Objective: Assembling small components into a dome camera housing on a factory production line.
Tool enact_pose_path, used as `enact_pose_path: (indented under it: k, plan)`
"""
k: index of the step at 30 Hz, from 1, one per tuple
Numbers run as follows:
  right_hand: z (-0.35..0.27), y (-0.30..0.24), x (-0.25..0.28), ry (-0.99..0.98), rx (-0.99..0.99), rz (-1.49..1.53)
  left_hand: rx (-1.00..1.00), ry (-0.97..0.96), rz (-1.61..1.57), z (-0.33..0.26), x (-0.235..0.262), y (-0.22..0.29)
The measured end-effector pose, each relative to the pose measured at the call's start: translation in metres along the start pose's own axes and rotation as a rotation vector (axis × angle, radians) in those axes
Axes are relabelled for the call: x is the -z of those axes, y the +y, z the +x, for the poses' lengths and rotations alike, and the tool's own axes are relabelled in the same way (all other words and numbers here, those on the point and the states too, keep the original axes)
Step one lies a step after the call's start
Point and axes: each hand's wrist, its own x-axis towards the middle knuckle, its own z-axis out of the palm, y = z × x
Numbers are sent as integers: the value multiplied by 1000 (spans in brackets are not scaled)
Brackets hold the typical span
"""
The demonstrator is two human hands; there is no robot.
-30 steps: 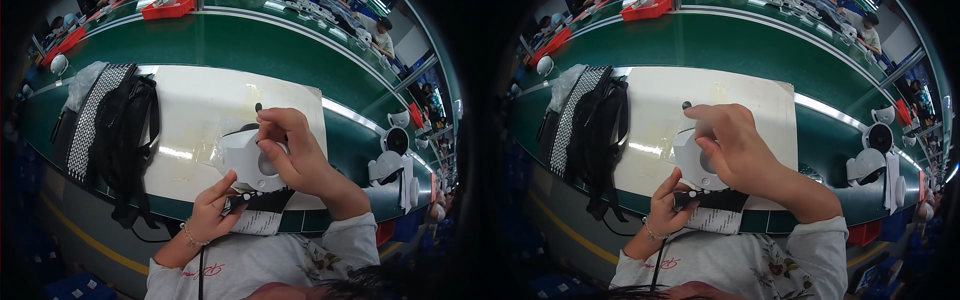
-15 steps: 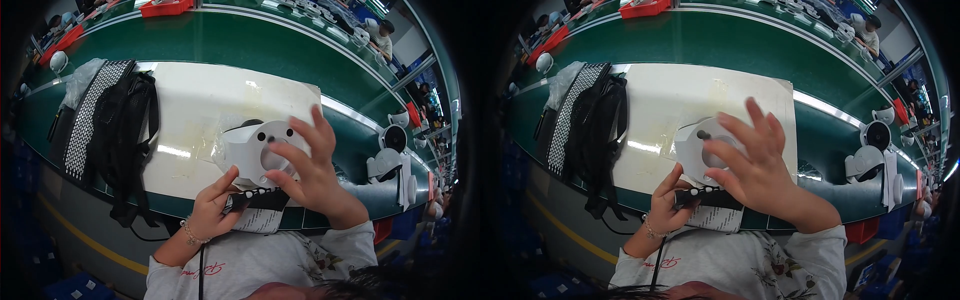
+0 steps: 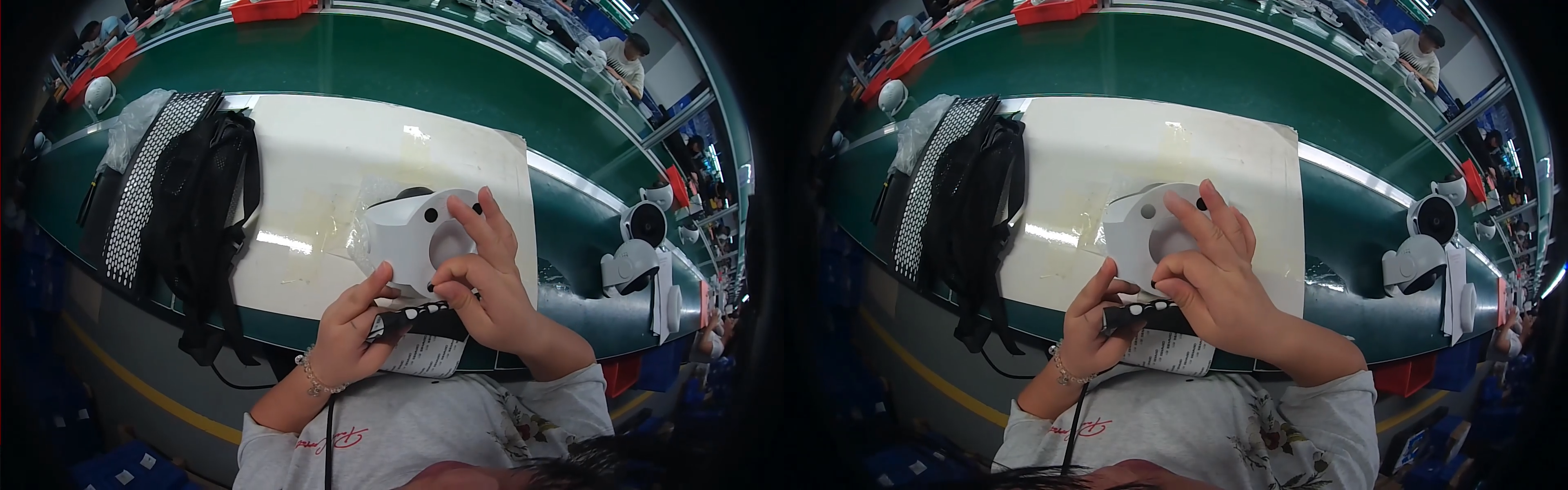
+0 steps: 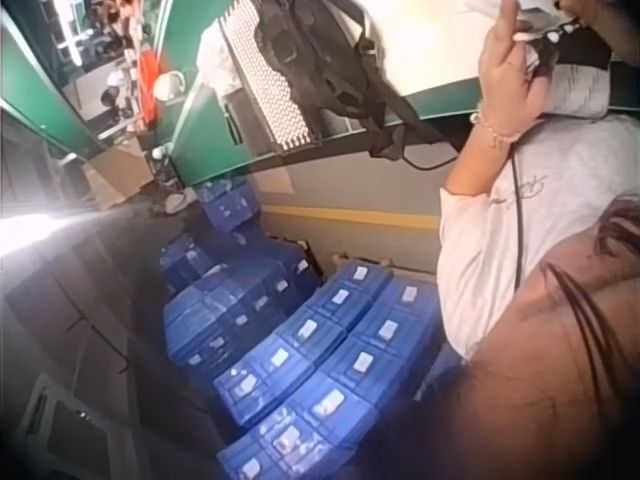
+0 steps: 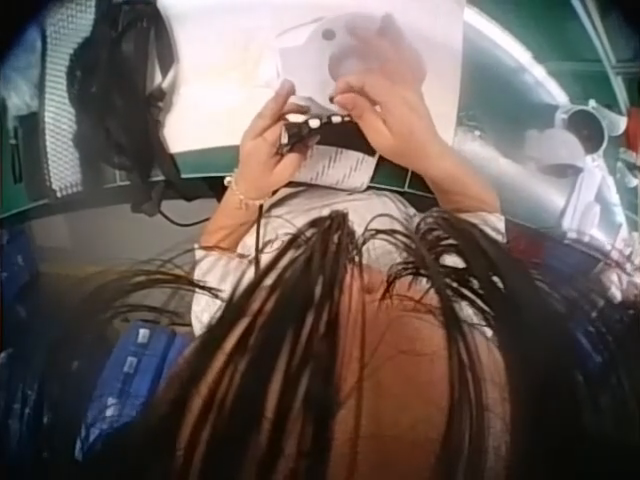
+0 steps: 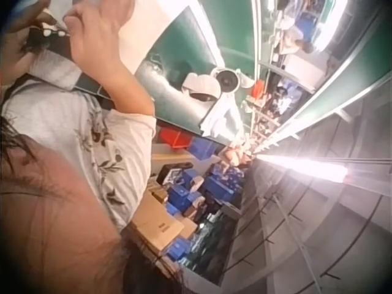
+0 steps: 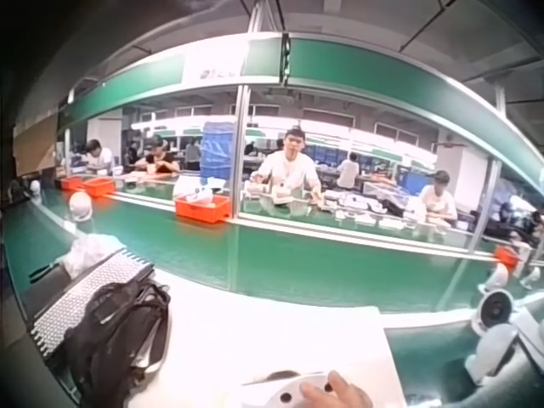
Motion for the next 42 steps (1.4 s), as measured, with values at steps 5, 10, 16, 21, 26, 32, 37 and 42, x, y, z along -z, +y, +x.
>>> enact_pose_path:
  k: [5,10,16,21,26,32,37,42]
  plan:
    - [-18,17,-12,265,304,-308,-18,12,10,1,1,0]
    - [-27,12,-19,397,285,-300,-15,9,3,1,-1,0]
    - [-25,14,-17,288,467,-360,-46,28,83,0,-2,-2]
    - [-31,24,-5,305,193,-72,-69,41,86,1,-3,-3]
    - [-25,32,4,214,-105,192,-69,41,93,1,-3,-3]
    - [-44,38,6,302,244,-421,-111,7,120,2,-2,-5]
    - [-44,37,4,332,32,-191,-88,33,139,1,-5,-3]
    - [-27,42,10,-171,-722,1253,-170,-23,143,0,-2,-6]
